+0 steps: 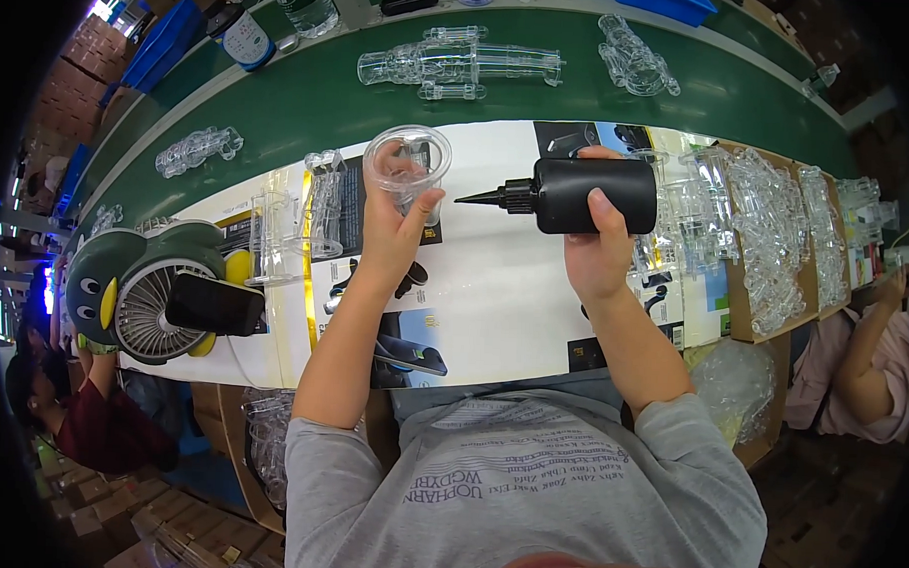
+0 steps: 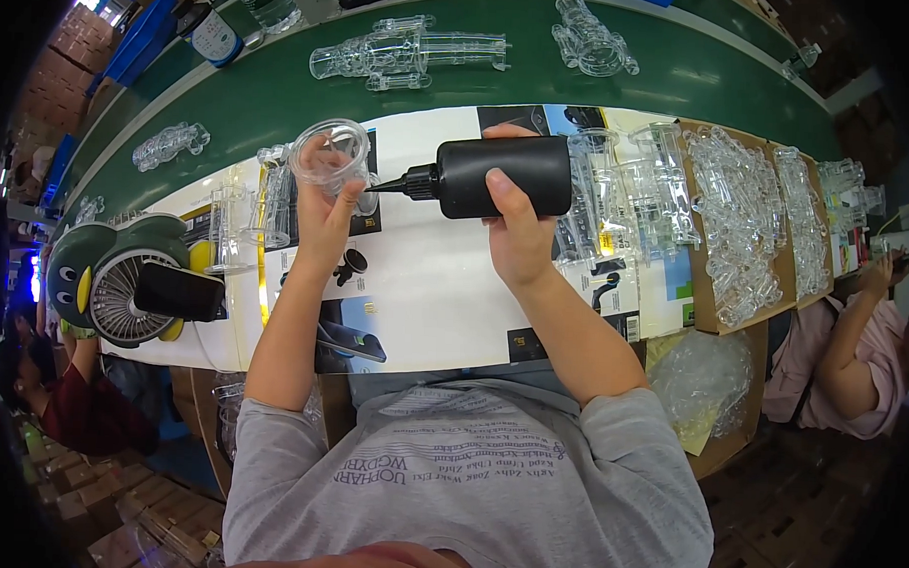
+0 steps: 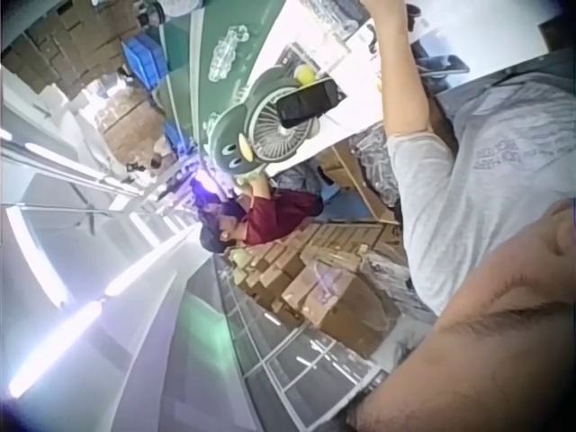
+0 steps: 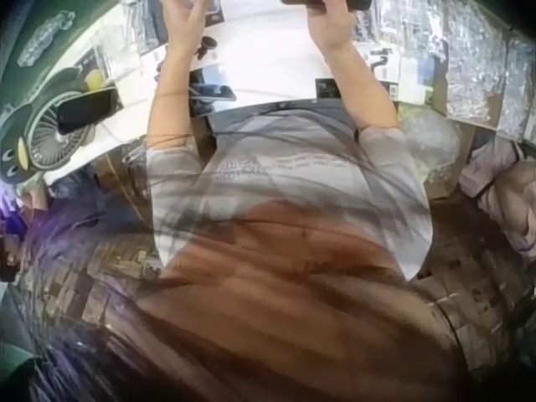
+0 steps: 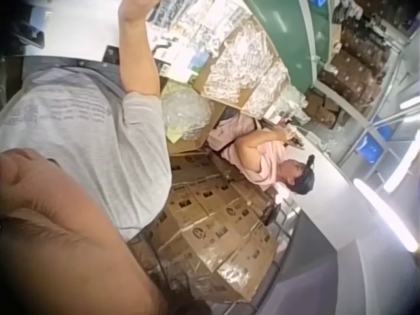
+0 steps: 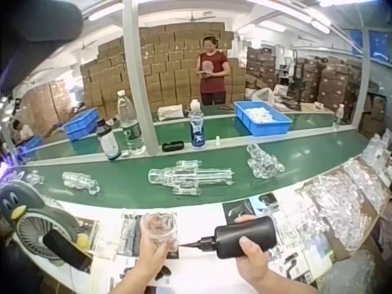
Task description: Assembling plastic components using a glue bottle on an assembly line.
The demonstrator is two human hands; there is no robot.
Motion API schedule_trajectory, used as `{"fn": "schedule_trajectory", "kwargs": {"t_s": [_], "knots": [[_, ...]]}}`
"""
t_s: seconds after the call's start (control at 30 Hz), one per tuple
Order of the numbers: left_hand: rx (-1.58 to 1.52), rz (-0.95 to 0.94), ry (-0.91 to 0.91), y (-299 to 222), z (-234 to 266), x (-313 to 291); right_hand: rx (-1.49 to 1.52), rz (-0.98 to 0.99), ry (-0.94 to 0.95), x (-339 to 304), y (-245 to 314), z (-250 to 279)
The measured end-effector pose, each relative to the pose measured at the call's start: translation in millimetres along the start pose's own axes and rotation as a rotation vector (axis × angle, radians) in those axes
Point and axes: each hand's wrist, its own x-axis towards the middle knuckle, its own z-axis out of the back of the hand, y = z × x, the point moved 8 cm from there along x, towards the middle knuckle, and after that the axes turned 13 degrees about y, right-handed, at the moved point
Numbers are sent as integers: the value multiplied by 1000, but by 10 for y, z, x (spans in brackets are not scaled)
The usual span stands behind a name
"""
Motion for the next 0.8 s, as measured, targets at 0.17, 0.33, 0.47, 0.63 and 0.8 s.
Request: {"fn": "schedule_trajectory", "kwargs": {"t_s": [0.17, 0.33, 0.47, 0.63, 0.8], "knots": [[28, -124, -13, -33, 15, 21, 43, -6, -15, -10, -6, 4], [2, -172, -63, -109, 14, 2, 33, 12, -66, 4, -3, 45], [52, -176, -65, -145, 3, -19, -17, -56, -80, 2, -52, 77], [46, -196, -58, -185, -17, -29, -12, -96, -41, -1, -111, 71], [46, -190, -48, -208, -31, -34, -21, -93, -48, 3, -104, 72]]}}
